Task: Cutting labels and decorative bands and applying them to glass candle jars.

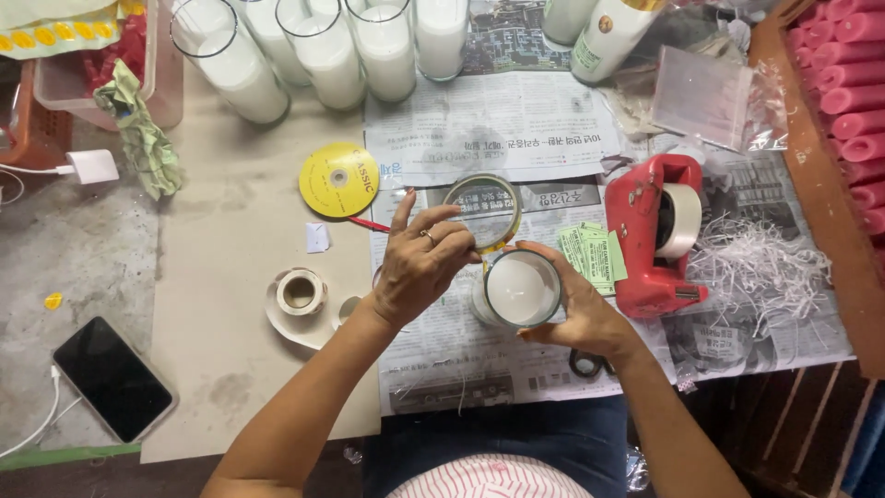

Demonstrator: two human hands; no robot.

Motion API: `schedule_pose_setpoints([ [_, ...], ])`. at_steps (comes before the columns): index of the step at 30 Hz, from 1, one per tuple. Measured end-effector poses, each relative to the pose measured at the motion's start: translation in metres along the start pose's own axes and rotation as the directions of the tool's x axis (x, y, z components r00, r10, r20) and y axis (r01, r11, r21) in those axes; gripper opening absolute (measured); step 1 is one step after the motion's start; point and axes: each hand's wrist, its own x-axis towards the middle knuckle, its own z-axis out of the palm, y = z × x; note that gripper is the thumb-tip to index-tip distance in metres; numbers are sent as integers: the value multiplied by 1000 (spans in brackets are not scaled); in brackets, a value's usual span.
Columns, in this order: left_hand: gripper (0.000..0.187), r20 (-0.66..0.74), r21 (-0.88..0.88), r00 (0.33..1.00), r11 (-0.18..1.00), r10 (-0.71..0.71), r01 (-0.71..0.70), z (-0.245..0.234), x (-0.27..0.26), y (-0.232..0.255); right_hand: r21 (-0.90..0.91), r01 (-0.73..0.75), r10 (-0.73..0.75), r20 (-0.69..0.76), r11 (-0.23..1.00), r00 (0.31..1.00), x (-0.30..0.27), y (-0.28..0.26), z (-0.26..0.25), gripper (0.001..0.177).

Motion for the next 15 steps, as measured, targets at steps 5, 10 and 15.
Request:
schedule_pose_setpoints([
  [5,18,2,-62,999,997,-37,37,2,1,5,-126,13,-43,-233,992,972,-18,-8,22,130],
  [10,17,30,-105,998,992,-60,63,0,-4,6,-95,-13,-26,-397,995,917,-24,-6,40,123],
  [15,18,24,-67,999,997,-40,42,-19,-17,26,159,72,-55,-110,985,992,1,9,-6,114],
])
